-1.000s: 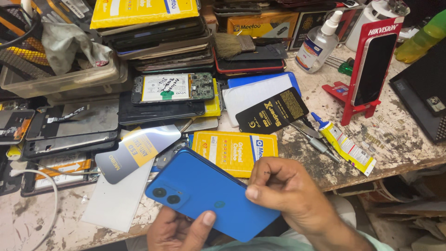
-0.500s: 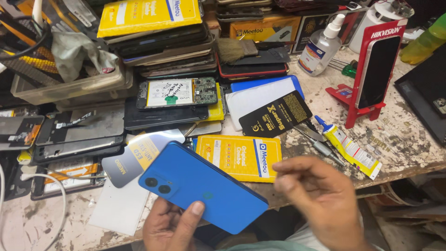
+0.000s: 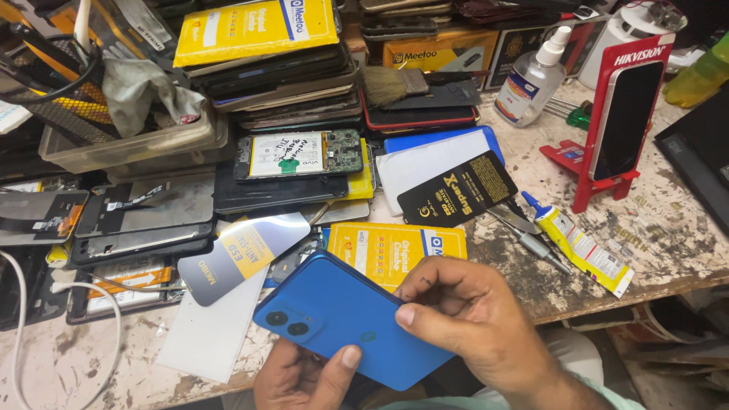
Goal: The person handles a smartphone and its components on a cluttered workbench. They peel a protective film from the screen, apply adhesive from a tube to the phone's frame, and attach a black back cover. The person also handles a blue back cover and various tools.
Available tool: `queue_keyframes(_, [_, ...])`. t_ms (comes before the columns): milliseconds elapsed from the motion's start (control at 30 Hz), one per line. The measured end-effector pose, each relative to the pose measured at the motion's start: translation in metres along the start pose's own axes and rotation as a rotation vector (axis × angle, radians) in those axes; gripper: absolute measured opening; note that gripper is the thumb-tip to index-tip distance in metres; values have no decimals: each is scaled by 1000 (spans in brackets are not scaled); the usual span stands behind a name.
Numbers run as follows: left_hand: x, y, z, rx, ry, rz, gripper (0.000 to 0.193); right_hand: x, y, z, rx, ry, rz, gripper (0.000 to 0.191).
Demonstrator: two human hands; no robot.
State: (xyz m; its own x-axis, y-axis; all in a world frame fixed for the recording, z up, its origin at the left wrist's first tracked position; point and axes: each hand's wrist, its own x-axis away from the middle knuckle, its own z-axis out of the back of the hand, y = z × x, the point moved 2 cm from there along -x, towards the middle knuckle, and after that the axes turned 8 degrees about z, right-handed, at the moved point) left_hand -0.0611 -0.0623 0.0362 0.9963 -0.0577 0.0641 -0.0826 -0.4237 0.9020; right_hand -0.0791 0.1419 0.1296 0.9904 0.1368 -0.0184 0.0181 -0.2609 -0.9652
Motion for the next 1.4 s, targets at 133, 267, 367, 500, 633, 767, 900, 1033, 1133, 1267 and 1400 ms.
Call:
queue_keyframes(133, [-2, 2, -1, 16, -23, -19, 57, 2, 7, 1, 6, 15, 57, 9])
queue_keyframes(267, [-5, -2, 0, 65, -43, -78, 52, 8, 38, 22, 159, 50, 43, 17])
queue_keyframes(367, [-7, -3, 1, 127, -114, -53, 50, 8, 58, 40, 297, 14, 138, 24])
queue_keyframes(500, [-15, 5, -3, 150, -187, 83, 51, -8, 30, 33, 587, -154, 863, 32])
queue_keyframes(633, [-25, 16, -15, 151, 63, 19, 62, -16, -1, -2, 1070, -685, 1186, 44])
queue_keyframes(767, [-16, 17, -21, 391, 141, 54, 44, -7, 29, -39, 1230, -30, 1393, 37])
queue_keyframes(900, [-13, 24, -13, 399, 95, -46, 38, -3, 54, -58, 1288, 47, 1282, 39])
queue_keyframes(1033, [-18, 37, 8, 269, 93, 34, 28, -5, 39, -67, 1204, -118, 1179, 45])
queue_keyframes(1133, [-13, 50, 23, 206, 32, -86, 29, -7, 26, -58, 916, 30, 913, 40])
queue_keyframes(1267, [-7, 61, 32, 122, -5, -32, 27, -29, 32, -32, 400, 3, 211, 44])
queue_keyframes(1400, [-4, 70, 32, 175, -28, 53, 25, -34, 41, -39, 304, -63, 92, 43])
